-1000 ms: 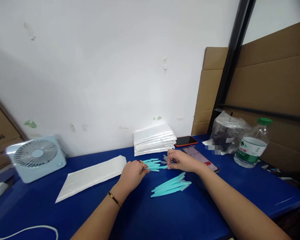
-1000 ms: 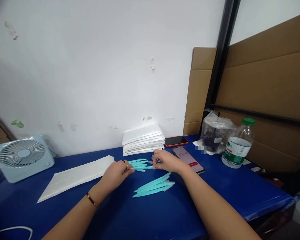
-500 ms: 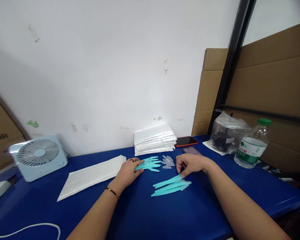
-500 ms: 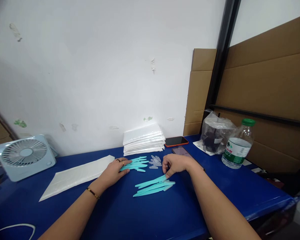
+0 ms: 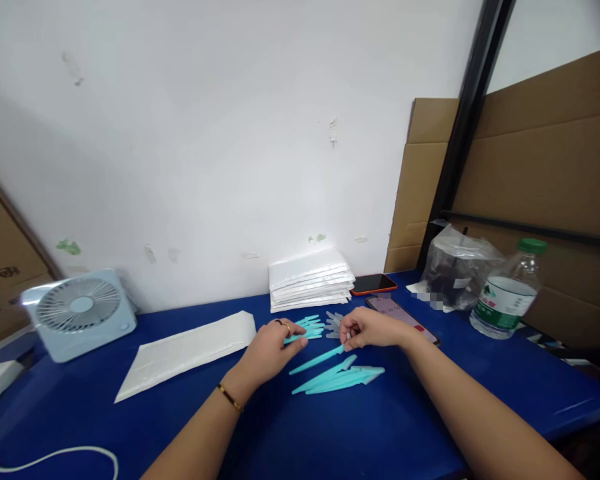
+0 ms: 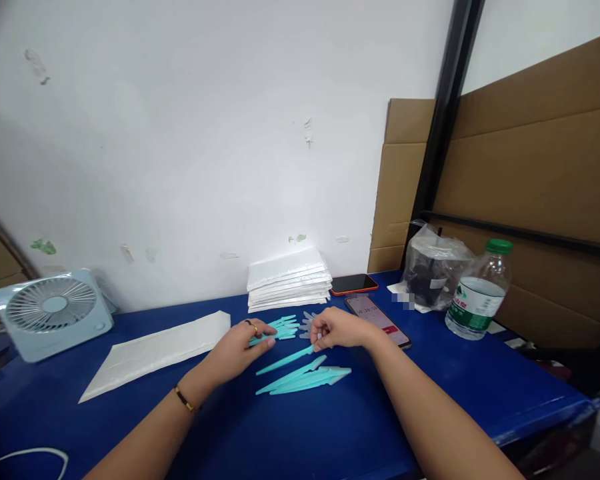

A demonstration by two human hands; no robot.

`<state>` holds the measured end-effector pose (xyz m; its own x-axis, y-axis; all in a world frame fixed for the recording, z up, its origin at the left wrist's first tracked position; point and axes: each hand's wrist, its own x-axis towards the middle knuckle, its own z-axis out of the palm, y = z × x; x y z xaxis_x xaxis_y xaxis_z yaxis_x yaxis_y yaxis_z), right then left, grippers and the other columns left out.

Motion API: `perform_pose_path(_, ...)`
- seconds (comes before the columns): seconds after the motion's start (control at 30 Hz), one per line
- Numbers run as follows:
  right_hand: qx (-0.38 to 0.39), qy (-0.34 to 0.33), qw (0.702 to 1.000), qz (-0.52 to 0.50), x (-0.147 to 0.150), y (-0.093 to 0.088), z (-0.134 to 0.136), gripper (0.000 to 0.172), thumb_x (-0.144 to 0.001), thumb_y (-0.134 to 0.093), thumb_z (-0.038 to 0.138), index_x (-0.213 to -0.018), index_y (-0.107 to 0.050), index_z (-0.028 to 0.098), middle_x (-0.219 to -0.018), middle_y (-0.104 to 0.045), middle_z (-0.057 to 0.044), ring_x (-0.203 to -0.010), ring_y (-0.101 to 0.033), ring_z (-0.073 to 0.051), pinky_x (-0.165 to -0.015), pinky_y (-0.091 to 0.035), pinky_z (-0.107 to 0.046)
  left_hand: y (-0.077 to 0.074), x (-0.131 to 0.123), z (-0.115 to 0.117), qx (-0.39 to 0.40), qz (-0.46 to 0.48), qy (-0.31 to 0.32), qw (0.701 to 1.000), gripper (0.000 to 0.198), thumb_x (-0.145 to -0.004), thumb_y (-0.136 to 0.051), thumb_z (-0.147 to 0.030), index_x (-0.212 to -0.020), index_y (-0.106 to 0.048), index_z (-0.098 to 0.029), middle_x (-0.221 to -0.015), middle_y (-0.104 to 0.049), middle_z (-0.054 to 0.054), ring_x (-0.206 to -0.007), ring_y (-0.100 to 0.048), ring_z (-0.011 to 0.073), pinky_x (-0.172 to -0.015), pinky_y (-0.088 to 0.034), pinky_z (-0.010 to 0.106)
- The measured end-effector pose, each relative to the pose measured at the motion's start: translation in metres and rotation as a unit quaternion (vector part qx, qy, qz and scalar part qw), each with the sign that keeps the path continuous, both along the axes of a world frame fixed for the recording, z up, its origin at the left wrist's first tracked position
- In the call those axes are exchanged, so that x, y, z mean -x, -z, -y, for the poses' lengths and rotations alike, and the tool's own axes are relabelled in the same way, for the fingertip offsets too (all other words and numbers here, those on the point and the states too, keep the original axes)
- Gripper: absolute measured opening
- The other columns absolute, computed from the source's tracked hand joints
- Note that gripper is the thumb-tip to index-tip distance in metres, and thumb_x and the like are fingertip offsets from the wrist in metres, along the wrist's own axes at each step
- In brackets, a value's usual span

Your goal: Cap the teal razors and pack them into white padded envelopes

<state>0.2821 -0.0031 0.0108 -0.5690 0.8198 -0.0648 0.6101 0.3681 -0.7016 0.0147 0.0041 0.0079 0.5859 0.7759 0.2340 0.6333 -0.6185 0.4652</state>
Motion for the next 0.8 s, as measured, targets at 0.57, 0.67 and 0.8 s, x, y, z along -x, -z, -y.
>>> perform_pose_path(0.57, -0.069, -0.037, 0.996, 0.046, -0.003, 0.002, -0.002, 0.028, -0.062, -0.072, 0.041, -0.078, -0.07, 0.019, -0.083, -0.057, -0.002, -0.071, -0.052, -0.014, -0.06, -0.04, -0.022, -0.002, 0.0, -0.003, -0.033, -0.085, -0.057, 0.994, 0.025, -0.08, -0.051, -0.043, -0.086, -0.066, -0.023, -0.089, -0.065, 0.002, -0.084, -0.056, 0.0174, -0.073, -0.038, 0.027)
perform_pose_path(0.67, -0.055, -0.062, 0.994, 0.064, 0.004, 0.007, 0.0, 0.026, -0.061, -0.074, 0.037, -0.078, -0.069, 0.018, -0.081, -0.056, -0.002, -0.07, -0.051, -0.013, -0.058, -0.039, -0.021, -0.002, -0.009, 0.009, 0.015, -0.092, 0.014, 0.996, 0.029, -0.078, -0.05, -0.048, -0.081, -0.066, -0.023, -0.081, -0.065, 0.001, -0.075, -0.057, 0.0152, -0.065, -0.038, 0.025)
perform_pose_path(0.8, -0.095, -0.056, 0.992, 0.057, 0.01, 0.012, -0.001, 0.019, -0.066, -0.071, 0.033, -0.075, -0.066, 0.017, -0.08, -0.055, -0.002, -0.069, -0.05, -0.012, -0.058, -0.038, -0.022, 0.002, -0.012, 0.011, 0.014, -0.121, 0.031, 0.992, 0.022, -0.077, -0.054, -0.043, -0.08, -0.066, -0.024, -0.08, -0.066, 0.0, -0.074, -0.058, 0.0156, -0.063, -0.037, 0.025)
